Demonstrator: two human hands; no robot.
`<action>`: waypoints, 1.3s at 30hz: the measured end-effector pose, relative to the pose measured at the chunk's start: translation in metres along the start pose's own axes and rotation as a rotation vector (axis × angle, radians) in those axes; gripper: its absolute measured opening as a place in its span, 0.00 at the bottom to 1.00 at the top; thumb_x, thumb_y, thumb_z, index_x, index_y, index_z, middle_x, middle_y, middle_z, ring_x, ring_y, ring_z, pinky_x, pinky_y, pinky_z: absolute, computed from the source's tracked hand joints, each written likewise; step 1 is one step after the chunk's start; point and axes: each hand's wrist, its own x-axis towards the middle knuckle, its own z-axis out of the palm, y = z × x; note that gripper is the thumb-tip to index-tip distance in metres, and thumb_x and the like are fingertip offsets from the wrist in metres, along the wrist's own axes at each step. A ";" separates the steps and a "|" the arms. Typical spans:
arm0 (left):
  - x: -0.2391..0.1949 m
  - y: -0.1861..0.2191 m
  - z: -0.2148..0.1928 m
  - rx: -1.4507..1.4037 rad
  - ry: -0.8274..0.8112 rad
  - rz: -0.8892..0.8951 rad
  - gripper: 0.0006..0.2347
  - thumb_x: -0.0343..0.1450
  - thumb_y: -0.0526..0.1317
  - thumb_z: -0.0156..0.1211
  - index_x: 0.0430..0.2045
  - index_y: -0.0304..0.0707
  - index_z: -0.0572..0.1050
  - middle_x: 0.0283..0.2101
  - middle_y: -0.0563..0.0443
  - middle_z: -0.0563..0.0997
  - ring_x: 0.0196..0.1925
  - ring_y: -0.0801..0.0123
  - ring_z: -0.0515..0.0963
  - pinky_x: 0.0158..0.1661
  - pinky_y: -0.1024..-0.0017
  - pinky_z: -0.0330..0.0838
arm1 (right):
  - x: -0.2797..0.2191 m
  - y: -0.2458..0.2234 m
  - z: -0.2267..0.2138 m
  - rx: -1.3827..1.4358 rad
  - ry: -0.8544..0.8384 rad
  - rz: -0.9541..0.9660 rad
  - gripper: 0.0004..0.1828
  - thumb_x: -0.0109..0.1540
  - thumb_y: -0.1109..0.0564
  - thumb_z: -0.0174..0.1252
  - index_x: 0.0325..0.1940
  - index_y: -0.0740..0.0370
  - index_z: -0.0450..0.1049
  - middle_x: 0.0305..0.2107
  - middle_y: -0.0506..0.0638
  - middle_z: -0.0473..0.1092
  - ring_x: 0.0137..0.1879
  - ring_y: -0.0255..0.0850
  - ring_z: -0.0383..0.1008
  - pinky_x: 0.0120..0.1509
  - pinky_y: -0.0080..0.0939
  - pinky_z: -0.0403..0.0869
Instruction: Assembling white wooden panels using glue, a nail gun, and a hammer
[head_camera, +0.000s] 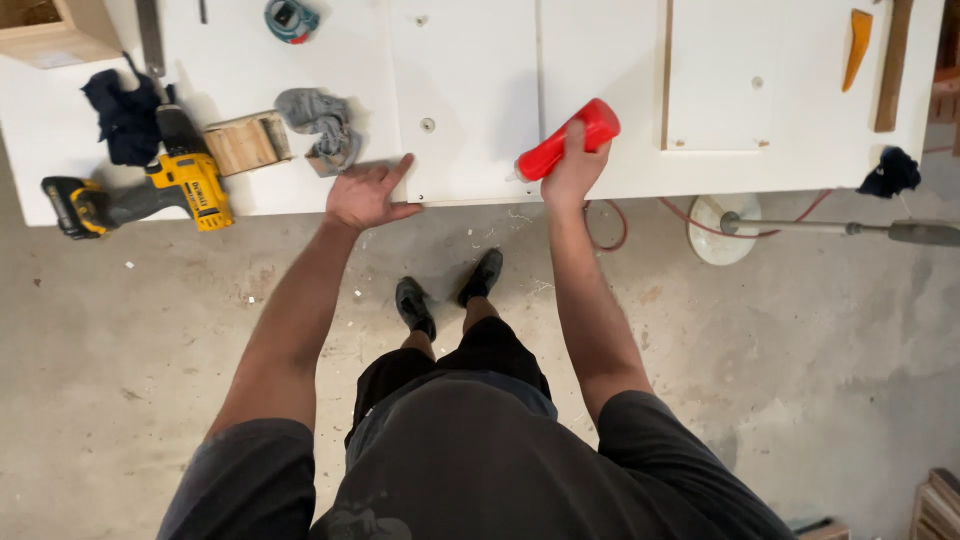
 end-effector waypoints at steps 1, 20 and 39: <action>-0.001 -0.001 -0.001 -0.039 -0.030 -0.017 0.35 0.63 0.77 0.50 0.62 0.67 0.73 0.24 0.60 0.75 0.24 0.68 0.81 0.30 0.69 0.79 | -0.007 -0.028 0.023 0.220 0.141 0.272 0.21 0.61 0.41 0.66 0.42 0.51 0.63 0.27 0.40 0.65 0.32 0.33 0.70 0.40 0.36 0.77; -0.135 0.138 -0.256 -1.720 0.346 -2.052 0.10 0.79 0.35 0.44 0.53 0.34 0.67 0.24 0.57 0.56 0.20 0.76 0.51 0.21 0.75 0.45 | -0.134 0.190 0.394 0.518 -0.158 1.609 0.19 0.63 0.52 0.61 0.52 0.68 0.75 0.45 0.63 0.77 0.48 0.59 0.80 0.42 0.48 0.84; -0.022 0.112 -0.240 -1.161 -0.528 -1.563 0.42 0.75 0.73 0.27 0.54 0.28 0.76 0.53 0.24 0.79 0.61 0.41 0.76 0.59 0.49 0.70 | -0.221 0.014 0.027 -0.636 -1.507 -0.221 0.06 0.62 0.52 0.63 0.36 0.52 0.74 0.39 0.44 0.70 0.42 0.49 0.79 0.43 0.43 0.79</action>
